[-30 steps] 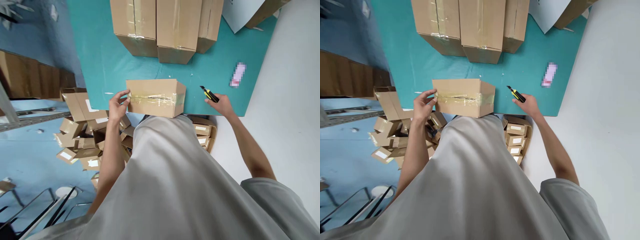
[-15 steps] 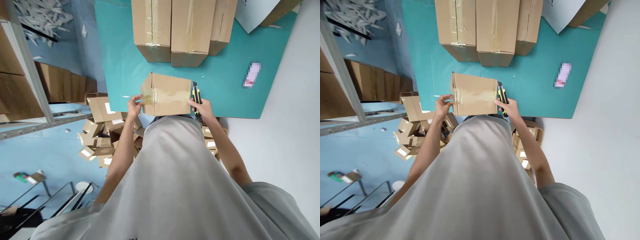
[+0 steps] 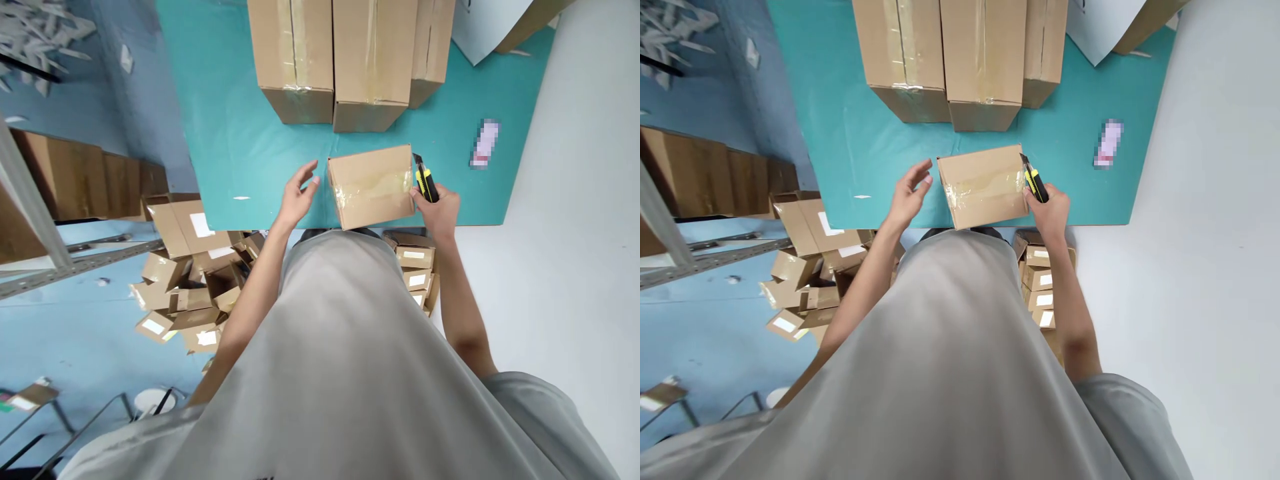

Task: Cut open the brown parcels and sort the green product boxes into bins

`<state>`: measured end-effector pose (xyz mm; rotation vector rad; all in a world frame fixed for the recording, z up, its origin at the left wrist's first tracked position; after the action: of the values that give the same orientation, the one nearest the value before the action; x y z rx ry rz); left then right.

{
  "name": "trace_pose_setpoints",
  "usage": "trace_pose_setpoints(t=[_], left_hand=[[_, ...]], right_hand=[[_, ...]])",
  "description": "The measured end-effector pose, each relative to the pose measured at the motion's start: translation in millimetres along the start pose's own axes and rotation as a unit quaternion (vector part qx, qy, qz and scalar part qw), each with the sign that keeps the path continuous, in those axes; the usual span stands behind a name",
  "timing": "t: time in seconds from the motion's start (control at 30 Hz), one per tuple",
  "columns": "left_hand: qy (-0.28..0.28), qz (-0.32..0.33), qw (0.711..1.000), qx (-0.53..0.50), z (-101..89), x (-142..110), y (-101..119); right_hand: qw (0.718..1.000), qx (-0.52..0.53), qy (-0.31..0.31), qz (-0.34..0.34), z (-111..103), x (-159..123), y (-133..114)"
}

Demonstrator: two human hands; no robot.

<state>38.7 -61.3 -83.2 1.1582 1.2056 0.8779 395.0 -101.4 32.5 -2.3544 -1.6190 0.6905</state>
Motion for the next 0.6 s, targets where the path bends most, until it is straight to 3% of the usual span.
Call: trace_pose_setpoints(t=[0.1, 0.2, 0.37, 0.5, 0.6], left_hand=[[-0.021, 0.04, 0.999, 0.019, -5.9, 13.1, 41.9], [-0.063, 0.048, 0.996, 0.05, 2.7, 30.2, 62.7], [-0.092, 0.044, 0.992, 0.072, 9.3, 47.1, 59.9], [-0.1, 0.041, 0.992, 0.073, 7.1, 50.4, 58.2], [-0.109, 0.041, 0.99, 0.073, 7.9, 51.8, 60.2]], right_hand=[[0.998, -0.051, 0.047, 0.013, -0.4, -6.2, -4.1], [0.996, -0.075, 0.053, 0.012, -6.5, -18.6, -15.5], [0.999, -0.046, 0.019, -0.019, -9.6, -64.9, -56.0], [0.994, -0.056, -0.083, -0.05, 12.8, -103.4, -105.0], [0.983, -0.104, -0.141, -0.064, 30.5, -116.4, -135.4]])
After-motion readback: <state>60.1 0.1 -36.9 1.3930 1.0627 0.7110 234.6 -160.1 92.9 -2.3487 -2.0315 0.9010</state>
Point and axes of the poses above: each hand's wrist, its own x-axis towards the middle knuckle, its own z-axis out of the palm, y = z × x, the point moved 3 cm from there along x, towards the middle knuckle, and after that the axes turned 8 degrees about -x, right-handed, at the moved point
